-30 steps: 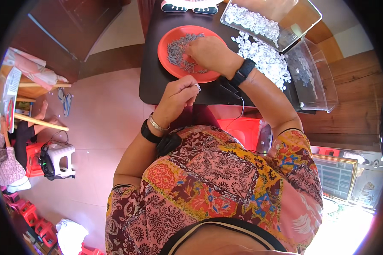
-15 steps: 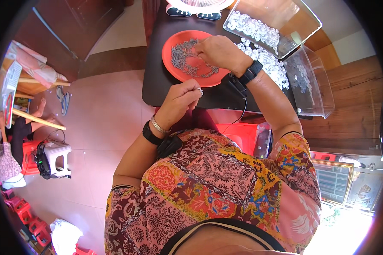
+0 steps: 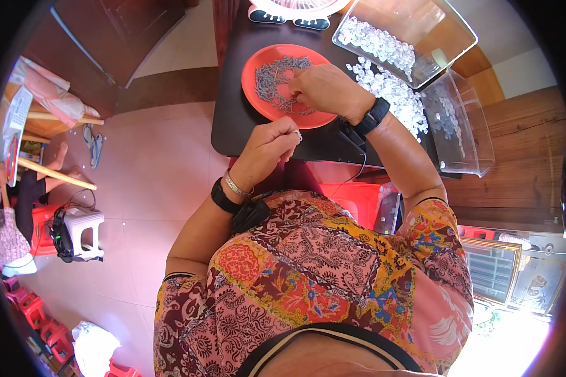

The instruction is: Assembling small plastic components by inserting tiny metal springs into them.

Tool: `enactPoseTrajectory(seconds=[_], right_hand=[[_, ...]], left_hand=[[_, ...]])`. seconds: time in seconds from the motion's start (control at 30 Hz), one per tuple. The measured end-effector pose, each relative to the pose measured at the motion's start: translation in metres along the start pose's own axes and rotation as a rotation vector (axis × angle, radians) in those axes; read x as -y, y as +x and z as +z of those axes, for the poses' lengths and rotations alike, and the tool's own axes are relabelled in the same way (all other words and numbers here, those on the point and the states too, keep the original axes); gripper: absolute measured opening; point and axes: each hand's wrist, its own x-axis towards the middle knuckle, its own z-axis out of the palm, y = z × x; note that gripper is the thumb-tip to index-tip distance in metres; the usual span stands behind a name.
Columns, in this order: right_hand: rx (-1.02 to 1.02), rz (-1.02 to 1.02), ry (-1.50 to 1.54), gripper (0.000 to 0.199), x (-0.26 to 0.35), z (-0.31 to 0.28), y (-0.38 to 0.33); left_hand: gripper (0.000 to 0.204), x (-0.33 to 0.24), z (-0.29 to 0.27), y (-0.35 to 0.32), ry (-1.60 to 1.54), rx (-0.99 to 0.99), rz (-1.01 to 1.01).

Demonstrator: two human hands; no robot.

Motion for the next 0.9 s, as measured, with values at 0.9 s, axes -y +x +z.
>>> enactPoseTrajectory(seconds=[0.9], right_hand=[[-0.231,0.058,0.17,0.012,0.008,-0.008,-0.009]], left_hand=[[0.015,0.0,-0.001,0.0,0.021,0.016,-0.012]])
